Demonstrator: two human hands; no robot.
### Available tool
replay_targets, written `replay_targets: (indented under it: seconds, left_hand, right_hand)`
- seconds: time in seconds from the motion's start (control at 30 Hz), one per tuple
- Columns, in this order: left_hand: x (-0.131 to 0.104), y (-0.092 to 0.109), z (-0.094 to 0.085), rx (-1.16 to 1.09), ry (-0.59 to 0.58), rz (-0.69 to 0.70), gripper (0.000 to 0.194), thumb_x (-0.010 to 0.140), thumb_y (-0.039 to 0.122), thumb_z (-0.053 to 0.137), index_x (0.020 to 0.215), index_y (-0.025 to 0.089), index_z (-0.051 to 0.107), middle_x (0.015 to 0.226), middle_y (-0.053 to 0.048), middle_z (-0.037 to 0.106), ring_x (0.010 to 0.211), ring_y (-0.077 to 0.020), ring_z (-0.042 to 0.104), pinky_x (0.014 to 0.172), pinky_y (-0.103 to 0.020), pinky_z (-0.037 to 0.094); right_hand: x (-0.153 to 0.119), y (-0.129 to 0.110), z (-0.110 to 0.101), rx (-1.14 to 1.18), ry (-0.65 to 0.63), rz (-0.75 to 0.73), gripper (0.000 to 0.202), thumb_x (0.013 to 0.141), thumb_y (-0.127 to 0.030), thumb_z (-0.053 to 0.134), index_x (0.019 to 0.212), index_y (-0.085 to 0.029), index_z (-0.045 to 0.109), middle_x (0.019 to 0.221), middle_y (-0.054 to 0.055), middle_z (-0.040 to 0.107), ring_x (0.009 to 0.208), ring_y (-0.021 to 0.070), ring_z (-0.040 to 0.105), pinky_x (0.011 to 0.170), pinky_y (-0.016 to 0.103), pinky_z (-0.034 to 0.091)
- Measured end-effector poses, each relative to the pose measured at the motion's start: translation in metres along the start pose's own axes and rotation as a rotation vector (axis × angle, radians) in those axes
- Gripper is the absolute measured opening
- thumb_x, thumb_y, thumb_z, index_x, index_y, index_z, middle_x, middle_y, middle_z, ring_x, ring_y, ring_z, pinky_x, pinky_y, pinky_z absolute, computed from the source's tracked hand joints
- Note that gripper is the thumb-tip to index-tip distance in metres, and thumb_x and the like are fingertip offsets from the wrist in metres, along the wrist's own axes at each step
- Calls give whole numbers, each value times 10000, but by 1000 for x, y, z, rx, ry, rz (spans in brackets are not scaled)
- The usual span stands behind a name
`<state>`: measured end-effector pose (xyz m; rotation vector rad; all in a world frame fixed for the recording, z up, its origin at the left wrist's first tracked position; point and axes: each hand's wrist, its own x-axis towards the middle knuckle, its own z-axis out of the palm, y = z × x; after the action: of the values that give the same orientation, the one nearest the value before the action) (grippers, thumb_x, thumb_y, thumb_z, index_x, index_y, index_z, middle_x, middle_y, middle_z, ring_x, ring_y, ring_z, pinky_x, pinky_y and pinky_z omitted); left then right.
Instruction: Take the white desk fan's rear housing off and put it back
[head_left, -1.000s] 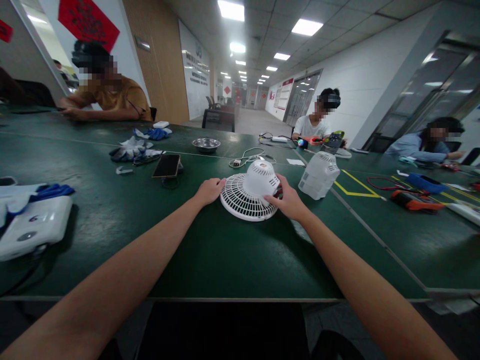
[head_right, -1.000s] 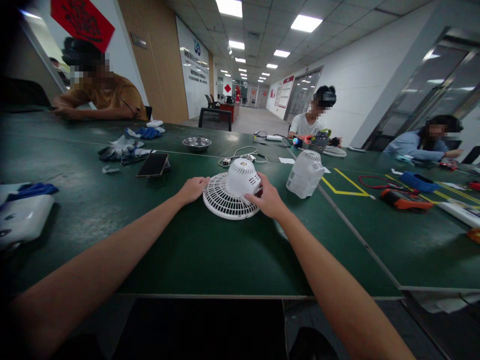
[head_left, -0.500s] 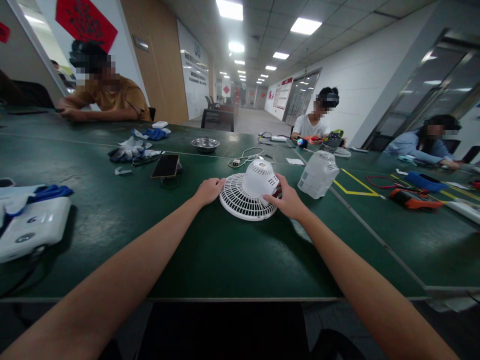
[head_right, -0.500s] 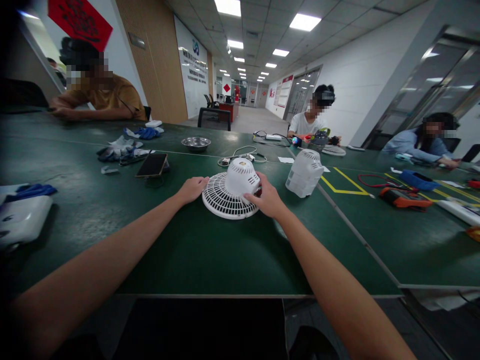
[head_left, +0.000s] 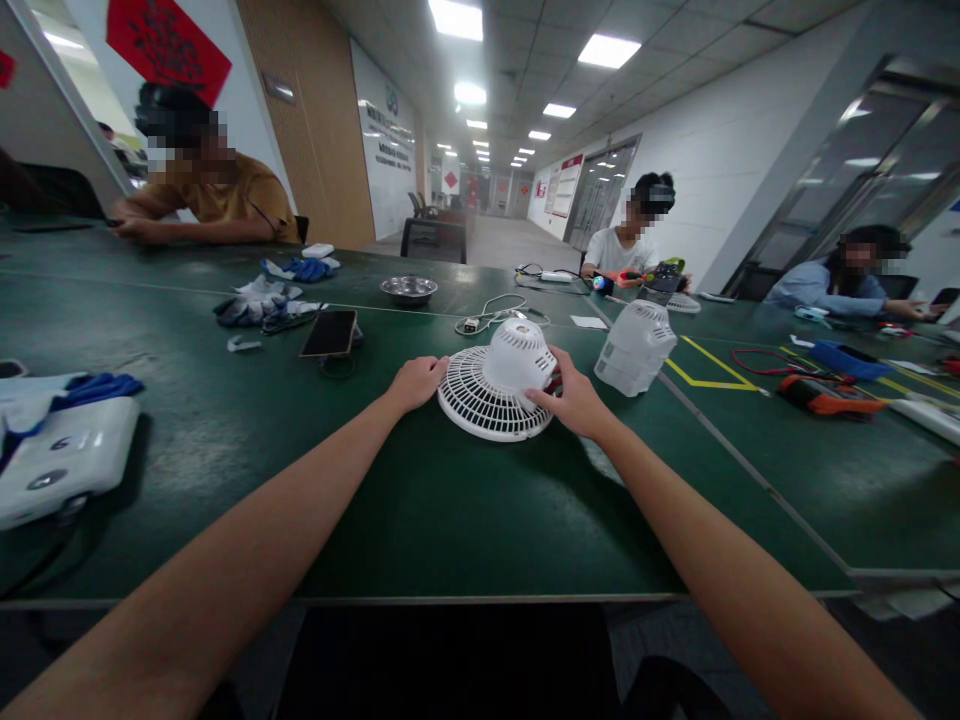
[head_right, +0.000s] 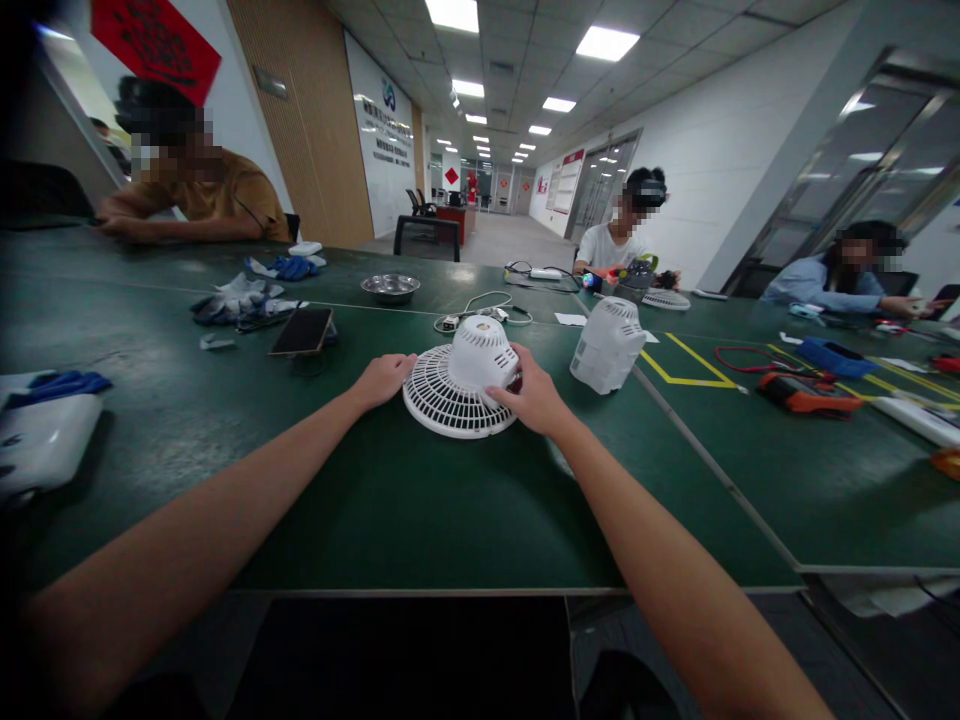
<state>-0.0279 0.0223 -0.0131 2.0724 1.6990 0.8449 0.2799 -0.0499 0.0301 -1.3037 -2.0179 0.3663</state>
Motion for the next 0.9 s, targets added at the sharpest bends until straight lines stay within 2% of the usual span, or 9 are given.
replay_targets:
  seconds: [0.43,0.63,0.77,0.9]
  left_hand:
    - [-3,2,-1,-55,-10,-15,490,972,557,351,680,222,555,697,-65,621,640,-214,549,604,-327,339]
    - [-3,2,-1,-62,4,-20,480,966,550,381,651,228,548,664,-56,611,640,-217,547,607,-327,329]
    - [-6,4,-2,-67,17,-5,490,975,540,378,633,222,529,651,-45,582,624,-204,520,609,-329,328]
    - [-11,15,-11,-238,113,74,473,1014,494,313,746,199,568,769,-49,624,732,-199,555,693,-317,399]
  right_hand:
    - [0,1,0,12,-13,2,821,808,-487,729,1492,-224,357,1219,144,654,875,255,680,856,479,562]
    - [-1,-4,4,4,-1,3,990,705,-472,814,1517,-214,310,1237,159,656,966,299,683,901,501,550]
    - [-2,-4,4,22,33,10,980,671,-454,830,1493,-206,358,1190,151,681,916,288,690,886,494,554]
    - [1,4,3,182,110,97,966,608,-477,857,1427,-215,416,1094,103,718,877,276,693,835,469,566]
